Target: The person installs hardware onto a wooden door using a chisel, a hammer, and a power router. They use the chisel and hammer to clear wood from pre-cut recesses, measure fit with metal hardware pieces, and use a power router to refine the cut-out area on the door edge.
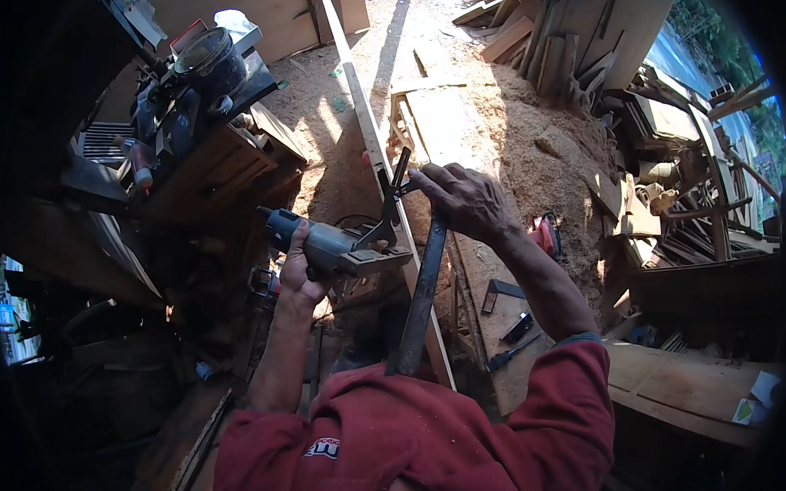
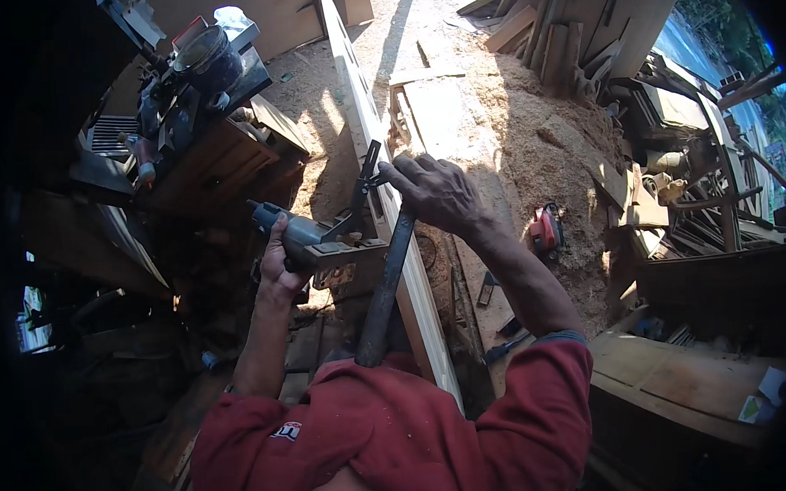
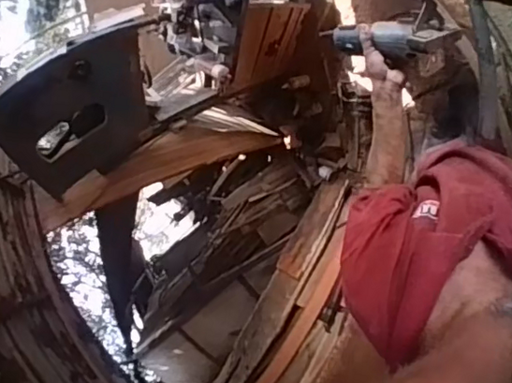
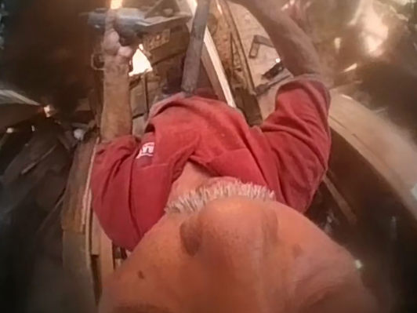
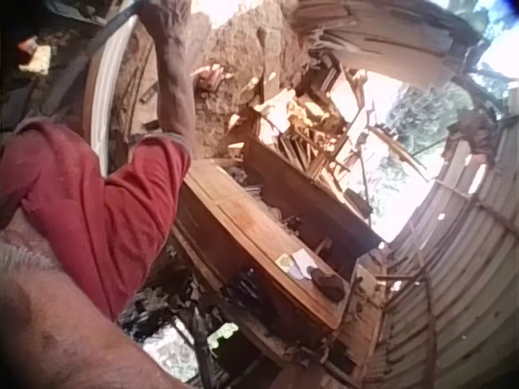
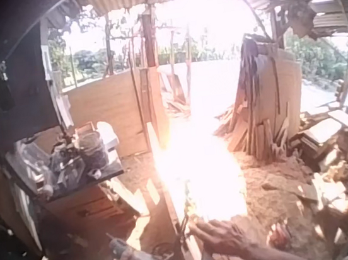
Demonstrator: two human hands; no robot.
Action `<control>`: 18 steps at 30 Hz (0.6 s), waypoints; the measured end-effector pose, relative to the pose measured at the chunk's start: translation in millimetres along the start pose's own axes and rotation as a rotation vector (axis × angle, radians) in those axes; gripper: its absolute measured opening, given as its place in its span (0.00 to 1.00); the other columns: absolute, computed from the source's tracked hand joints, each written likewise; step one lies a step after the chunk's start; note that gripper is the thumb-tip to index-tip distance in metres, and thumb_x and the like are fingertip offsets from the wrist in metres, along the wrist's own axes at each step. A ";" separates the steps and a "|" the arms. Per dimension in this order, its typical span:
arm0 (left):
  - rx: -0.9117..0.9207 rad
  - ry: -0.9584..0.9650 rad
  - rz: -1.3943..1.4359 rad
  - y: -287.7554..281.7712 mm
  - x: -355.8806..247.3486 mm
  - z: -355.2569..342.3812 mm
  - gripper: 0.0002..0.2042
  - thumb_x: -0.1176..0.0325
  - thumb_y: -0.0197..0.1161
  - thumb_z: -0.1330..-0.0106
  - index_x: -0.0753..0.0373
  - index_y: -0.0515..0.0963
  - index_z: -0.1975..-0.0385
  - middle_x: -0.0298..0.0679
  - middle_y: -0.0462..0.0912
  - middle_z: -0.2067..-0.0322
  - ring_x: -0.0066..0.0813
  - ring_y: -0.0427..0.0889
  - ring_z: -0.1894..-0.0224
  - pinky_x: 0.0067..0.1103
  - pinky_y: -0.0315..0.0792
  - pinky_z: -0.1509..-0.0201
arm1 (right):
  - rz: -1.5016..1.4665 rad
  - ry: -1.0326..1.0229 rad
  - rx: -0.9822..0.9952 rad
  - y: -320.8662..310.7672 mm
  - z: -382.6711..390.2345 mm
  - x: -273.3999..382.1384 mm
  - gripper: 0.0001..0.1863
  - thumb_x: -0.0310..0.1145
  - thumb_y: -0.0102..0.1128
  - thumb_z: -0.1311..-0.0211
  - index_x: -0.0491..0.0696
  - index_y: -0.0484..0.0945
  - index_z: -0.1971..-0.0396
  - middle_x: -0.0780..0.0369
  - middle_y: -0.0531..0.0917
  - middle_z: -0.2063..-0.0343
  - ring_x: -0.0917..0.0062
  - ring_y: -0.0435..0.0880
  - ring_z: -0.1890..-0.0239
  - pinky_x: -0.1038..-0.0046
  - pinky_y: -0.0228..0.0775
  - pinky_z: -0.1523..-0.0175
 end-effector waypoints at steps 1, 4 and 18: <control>-0.016 0.053 -0.028 -16.1 -2.7 -5.8 0.26 0.51 0.69 0.34 0.62 0.70 0.48 0.45 0.80 0.52 0.45 0.82 0.48 0.44 0.78 0.41 | -0.032 0.028 -0.001 2.2 -0.7 3.1 0.30 0.27 0.66 0.51 0.49 0.77 0.43 0.63 0.81 0.56 0.70 0.82 0.61 0.69 0.79 0.63; 0.008 0.033 0.003 -24.3 -7.3 -7.7 0.26 0.51 0.69 0.34 0.62 0.70 0.46 0.47 0.80 0.51 0.46 0.81 0.47 0.44 0.77 0.38 | -0.129 0.002 -0.013 15.2 -1.6 0.0 0.31 0.28 0.66 0.47 0.54 0.75 0.39 0.64 0.83 0.49 0.70 0.85 0.60 0.69 0.79 0.68; -0.036 -0.067 0.061 -32.2 -4.5 -6.5 0.31 0.50 0.71 0.37 0.67 0.68 0.44 0.52 0.79 0.51 0.50 0.81 0.47 0.46 0.77 0.39 | -0.184 0.006 0.044 10.8 -22.3 16.8 0.32 0.24 0.66 0.51 0.55 0.77 0.41 0.59 0.82 0.53 0.64 0.84 0.58 0.63 0.77 0.60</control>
Point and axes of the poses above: each hand's wrist, its own z-axis away from the middle knuckle, its own y-axis out of the palm, x = y × z, the point moved 3 cm from there along -z, towards the middle knuckle
